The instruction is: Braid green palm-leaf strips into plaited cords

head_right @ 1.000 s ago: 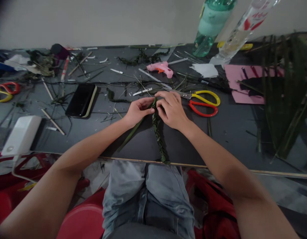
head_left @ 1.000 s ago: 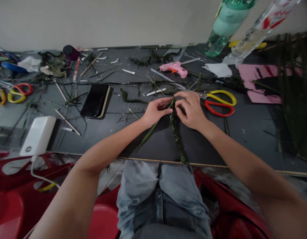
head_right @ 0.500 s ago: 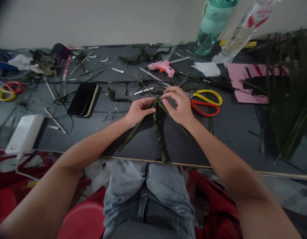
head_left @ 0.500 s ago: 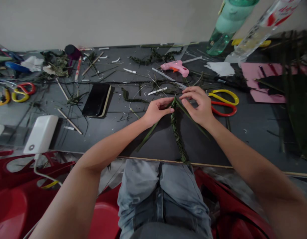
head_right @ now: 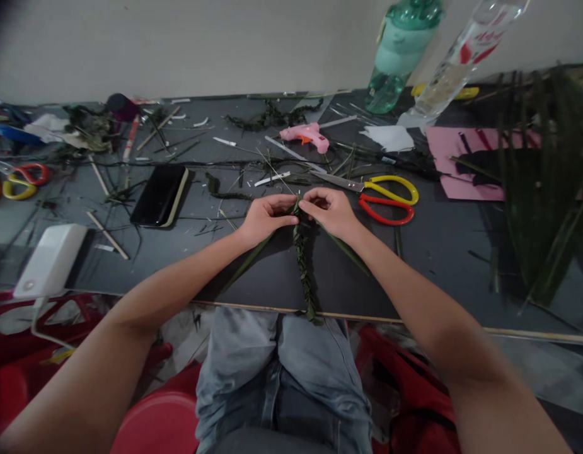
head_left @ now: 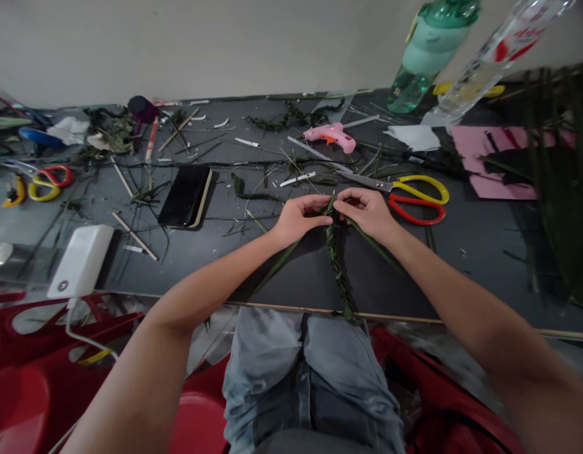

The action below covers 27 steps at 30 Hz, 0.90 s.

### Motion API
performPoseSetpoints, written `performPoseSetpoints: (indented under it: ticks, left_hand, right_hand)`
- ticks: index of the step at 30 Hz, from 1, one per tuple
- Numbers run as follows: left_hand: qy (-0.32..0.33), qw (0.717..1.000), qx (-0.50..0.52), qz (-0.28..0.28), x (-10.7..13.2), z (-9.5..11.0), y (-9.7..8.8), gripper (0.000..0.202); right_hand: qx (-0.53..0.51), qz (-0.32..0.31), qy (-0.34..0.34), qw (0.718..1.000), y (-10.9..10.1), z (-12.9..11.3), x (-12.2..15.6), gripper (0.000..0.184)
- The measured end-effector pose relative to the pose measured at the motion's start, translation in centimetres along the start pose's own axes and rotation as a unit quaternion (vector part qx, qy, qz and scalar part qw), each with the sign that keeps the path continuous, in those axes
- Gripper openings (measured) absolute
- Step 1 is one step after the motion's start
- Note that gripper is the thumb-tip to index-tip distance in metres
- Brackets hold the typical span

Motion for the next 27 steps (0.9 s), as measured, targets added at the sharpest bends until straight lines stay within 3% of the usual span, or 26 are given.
performPoseSetpoints:
  ticks: [10,19,27]
  left_hand:
    - [-0.015,1.0,0.021,0.008,0.1,0.1,-0.1,0.051]
    - [-0.047,0.994,0.082,0.062,0.7,0.1,-0.5,0.039]
    - [-0.089,0.982,0.118,0.117,1.2,-0.1,-0.8,0.033]
  right_hand:
    - [0.033,-0.03,-0.013,0.999,0.1,-0.4,0.1,0.04]
    - [0.03,-0.052,0.033,0.998,0.3,0.5,0.2,0.04]
    - [0.053,-0.076,0.017,0.996,0.7,0.1,0.2,0.036]
Point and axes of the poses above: each hand's wrist, its own x-axis away from the middle knuckle, its own y-axis out of the palm, z = x × y, the point moved 10 cm from there along -x, towards the middle knuckle, and after that the axes turned 5 degrees about -x, right-handed, at the moved point
